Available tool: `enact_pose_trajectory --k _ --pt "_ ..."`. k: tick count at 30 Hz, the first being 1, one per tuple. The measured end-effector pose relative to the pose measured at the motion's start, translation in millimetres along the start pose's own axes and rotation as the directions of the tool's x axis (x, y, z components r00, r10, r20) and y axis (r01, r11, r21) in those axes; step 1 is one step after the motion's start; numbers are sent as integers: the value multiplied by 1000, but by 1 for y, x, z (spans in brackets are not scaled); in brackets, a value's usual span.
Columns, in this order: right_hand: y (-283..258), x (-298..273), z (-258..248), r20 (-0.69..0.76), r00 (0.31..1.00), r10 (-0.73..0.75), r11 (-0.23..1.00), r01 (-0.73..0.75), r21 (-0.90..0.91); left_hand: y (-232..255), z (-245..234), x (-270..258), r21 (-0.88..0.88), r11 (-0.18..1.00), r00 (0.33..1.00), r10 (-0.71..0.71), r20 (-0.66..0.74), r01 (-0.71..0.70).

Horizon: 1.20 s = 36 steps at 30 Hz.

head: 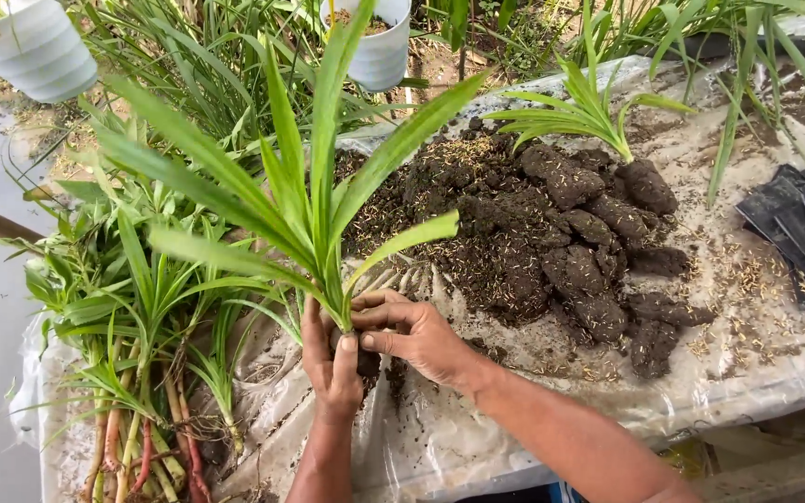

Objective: Preparing plant seedlings by molding moist soil around their root systems to create root balls.

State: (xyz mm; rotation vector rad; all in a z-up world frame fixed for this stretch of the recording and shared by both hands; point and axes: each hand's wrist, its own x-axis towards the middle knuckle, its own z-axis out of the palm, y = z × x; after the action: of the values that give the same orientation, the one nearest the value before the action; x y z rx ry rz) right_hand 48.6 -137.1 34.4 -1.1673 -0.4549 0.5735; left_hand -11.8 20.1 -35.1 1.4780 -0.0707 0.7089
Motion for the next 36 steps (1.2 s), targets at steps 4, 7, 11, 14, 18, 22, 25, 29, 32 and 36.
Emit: enact_pose_trajectory --k 4,7,11,14,18,22,25,29,32,36 --pt "1 2 1 4 1000 15 1000 -15 21 9 -1 2 -18 999 995 48 87 -46" --pt "3 1 -3 1 1000 15 999 -15 31 18 3 6 -17 999 990 44 136 -42" --pt "1 1 -2 14 1000 4 999 -3 -46 -4 -12 -5 -16 1000 993 28 115 -27" --pt "-32 1 -5 1 999 32 965 -31 -259 29 12 21 -129 991 998 47 31 -43" --pt "-90 1 -26 -158 984 77 830 -151 -537 5 -3 17 -188 982 1000 21 8 -19" --pt "-109 -12 -38 -287 891 351 317 -402 -859 -22 -22 19 -141 989 999 30 -31 -34" --pt "-103 -28 -54 -223 879 422 87 -284 -955 -24 -28 23 -135 990 994 15 -108 -30" --pt "-84 -56 -60 -108 867 487 -62 -89 -994 -26 -25 20 -209 978 985 -26 -172 -11" --pt "-50 -66 -79 -10 937 350 8 -14 -1000 -32 -19 16 -271 963 983 -56 -178 6" --pt "-41 -55 -76 26 993 117 235 -3 -972 -15 -8 19 -380 925 993 -36 -108 -8"
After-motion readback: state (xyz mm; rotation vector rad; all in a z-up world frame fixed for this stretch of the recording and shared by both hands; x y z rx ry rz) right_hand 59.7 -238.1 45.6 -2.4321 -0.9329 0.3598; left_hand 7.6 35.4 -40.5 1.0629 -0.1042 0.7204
